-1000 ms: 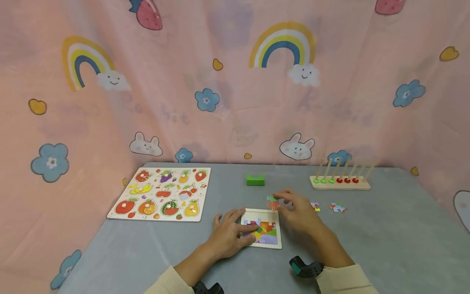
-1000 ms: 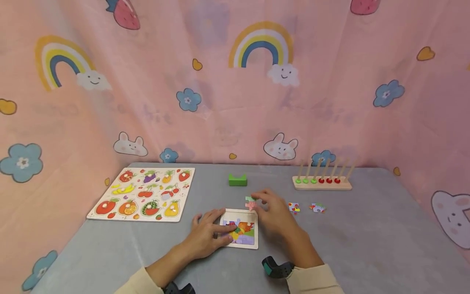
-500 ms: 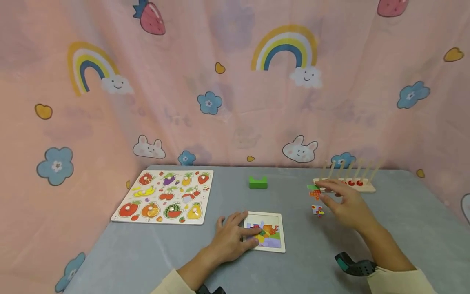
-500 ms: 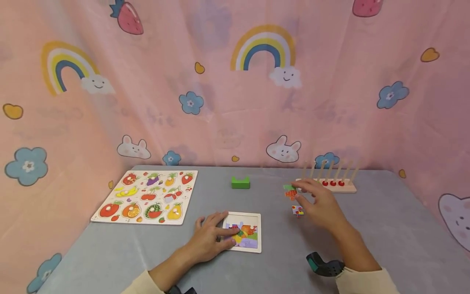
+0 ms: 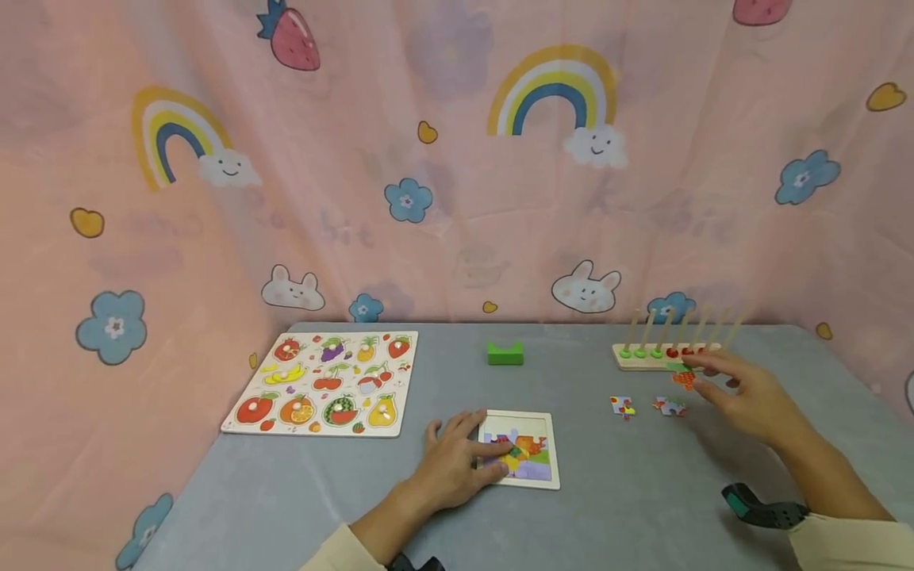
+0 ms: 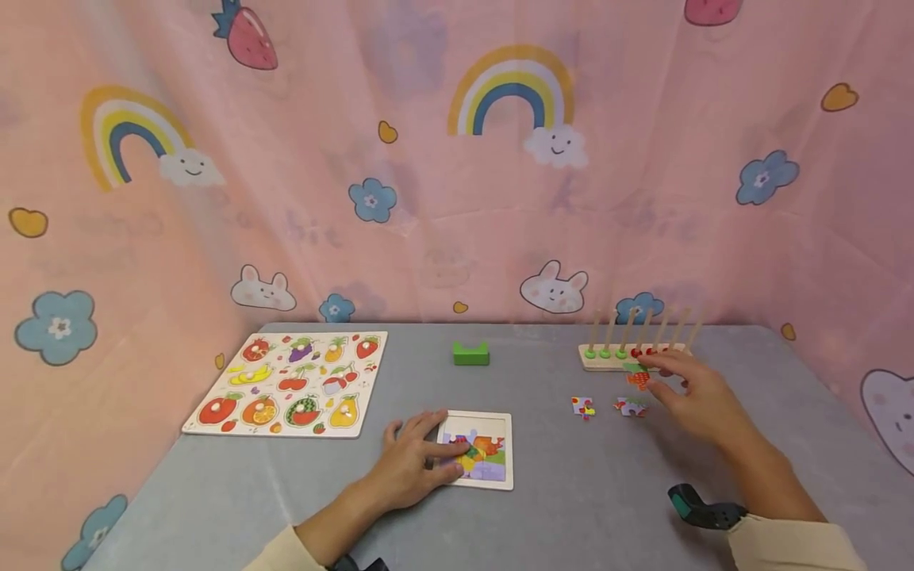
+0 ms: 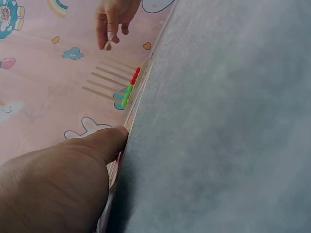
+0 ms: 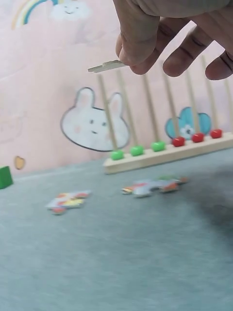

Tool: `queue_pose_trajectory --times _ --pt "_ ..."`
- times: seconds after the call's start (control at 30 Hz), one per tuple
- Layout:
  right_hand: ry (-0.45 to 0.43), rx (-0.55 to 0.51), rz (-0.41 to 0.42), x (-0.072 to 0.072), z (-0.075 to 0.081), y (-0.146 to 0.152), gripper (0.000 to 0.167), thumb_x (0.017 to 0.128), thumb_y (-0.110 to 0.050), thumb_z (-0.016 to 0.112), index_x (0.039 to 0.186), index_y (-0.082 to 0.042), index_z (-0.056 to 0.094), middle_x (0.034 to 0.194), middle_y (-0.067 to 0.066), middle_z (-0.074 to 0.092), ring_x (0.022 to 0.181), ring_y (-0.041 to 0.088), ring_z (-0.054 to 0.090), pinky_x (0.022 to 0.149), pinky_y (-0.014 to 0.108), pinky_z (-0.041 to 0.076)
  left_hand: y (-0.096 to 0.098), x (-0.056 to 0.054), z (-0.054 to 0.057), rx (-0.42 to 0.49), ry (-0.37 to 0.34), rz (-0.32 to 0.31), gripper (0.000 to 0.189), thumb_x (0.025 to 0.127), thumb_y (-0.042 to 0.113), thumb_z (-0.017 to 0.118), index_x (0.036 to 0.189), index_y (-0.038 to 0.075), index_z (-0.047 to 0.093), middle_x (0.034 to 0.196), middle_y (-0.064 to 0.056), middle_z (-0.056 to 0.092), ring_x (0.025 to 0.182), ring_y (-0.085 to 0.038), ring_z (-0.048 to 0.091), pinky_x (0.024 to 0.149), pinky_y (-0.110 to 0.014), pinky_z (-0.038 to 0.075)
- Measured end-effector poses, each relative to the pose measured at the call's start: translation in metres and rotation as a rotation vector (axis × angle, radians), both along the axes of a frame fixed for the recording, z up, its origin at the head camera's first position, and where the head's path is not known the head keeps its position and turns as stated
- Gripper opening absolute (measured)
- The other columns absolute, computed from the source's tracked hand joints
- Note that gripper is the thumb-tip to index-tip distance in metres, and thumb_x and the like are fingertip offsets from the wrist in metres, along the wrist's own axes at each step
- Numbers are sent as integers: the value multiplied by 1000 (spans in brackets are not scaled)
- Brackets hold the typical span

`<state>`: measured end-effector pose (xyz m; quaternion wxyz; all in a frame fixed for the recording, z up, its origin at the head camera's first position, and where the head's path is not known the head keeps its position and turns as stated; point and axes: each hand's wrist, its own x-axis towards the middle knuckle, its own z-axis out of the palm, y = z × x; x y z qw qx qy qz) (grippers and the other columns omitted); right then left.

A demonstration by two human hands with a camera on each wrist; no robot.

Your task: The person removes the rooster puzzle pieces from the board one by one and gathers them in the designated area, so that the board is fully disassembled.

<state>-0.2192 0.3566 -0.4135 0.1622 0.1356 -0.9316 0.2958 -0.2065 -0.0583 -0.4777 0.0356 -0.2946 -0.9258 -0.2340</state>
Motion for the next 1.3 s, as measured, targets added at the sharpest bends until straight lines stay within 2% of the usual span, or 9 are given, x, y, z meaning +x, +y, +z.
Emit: queue_pose_trajectory --times 0.07,0.23,0.47,0.6,0.73,0.83,0.97,1.03,1.3 --pt "-37 15 -24 -1 -3 9 34 94 -9 62 124 6 58 130 35 47 110 50 46 71 47 40 0 0 1 2 1 1 32 88 44 66 119 37 70 147 -6 42 133 -28 35 97 -66 17" --pt "-35 50 -16 -3 -16 31 32 89 -4 67 119 5 61 122 31 53 96 40 54 66 53 42 0 0 2 5 1 0 32 88 44 67 118 37 70 146 -7 42 132 -28 35 97 -66 16" --pt "-38 91 -48 -5 -28 50 32 86 -1 69 116 6 63 118 29 56 89 31 56 60 39 41 1 0 1 11 -5 3 32 88 44 67 119 37 70 147 -7 42 133 -28 35 98 -66 16" --pt "-48 90 -56 -6 -31 55 31 84 1 70 114 7 64 114 30 58 86 30 57 60 41 42 1 0 1 11 -6 4 32 87 44 67 118 36 70 147 -7 42 133 -28 35 98 -66 16" --pt "-74 74 -62 -6 -36 58 31 85 -1 71 114 7 64 112 29 60 82 6 54 63 49 46 1 0 2 15 -14 0 32 88 43 67 119 36 70 147 -7 42 133 -28 35 98 -66 16" --pt "-103 72 -77 -5 -40 61 32 86 -3 70 115 8 64 113 30 60 83 8 56 66 54 46 1 0 2 16 -17 -2 32 88 43 67 119 36 70 147 -7 41 133 -28 34 98 -66 15" --pt "-172 81 -108 -4 -43 64 34 87 -4 68 119 8 61 113 33 59 90 41 60 70 59 43 1 1 3 13 -15 -6 32 88 44 66 120 36 70 147 -7 41 133 -29 34 98 -66 15" --pt "-192 79 -119 -4 -45 64 36 87 -4 68 120 9 60 114 34 58 93 47 58 72 60 42 1 1 2 14 -14 -7 32 88 43 66 120 36 70 147 -7 41 133 -29 34 98 -66 15" --pt "-153 123 -131 -8 -55 64 34 83 0 70 115 9 63 112 33 59 97 51 55 75 61 40 0 0 1 13 -22 -1 32 89 43 66 119 36 70 148 -7 40 134 -28 33 98 -66 14"
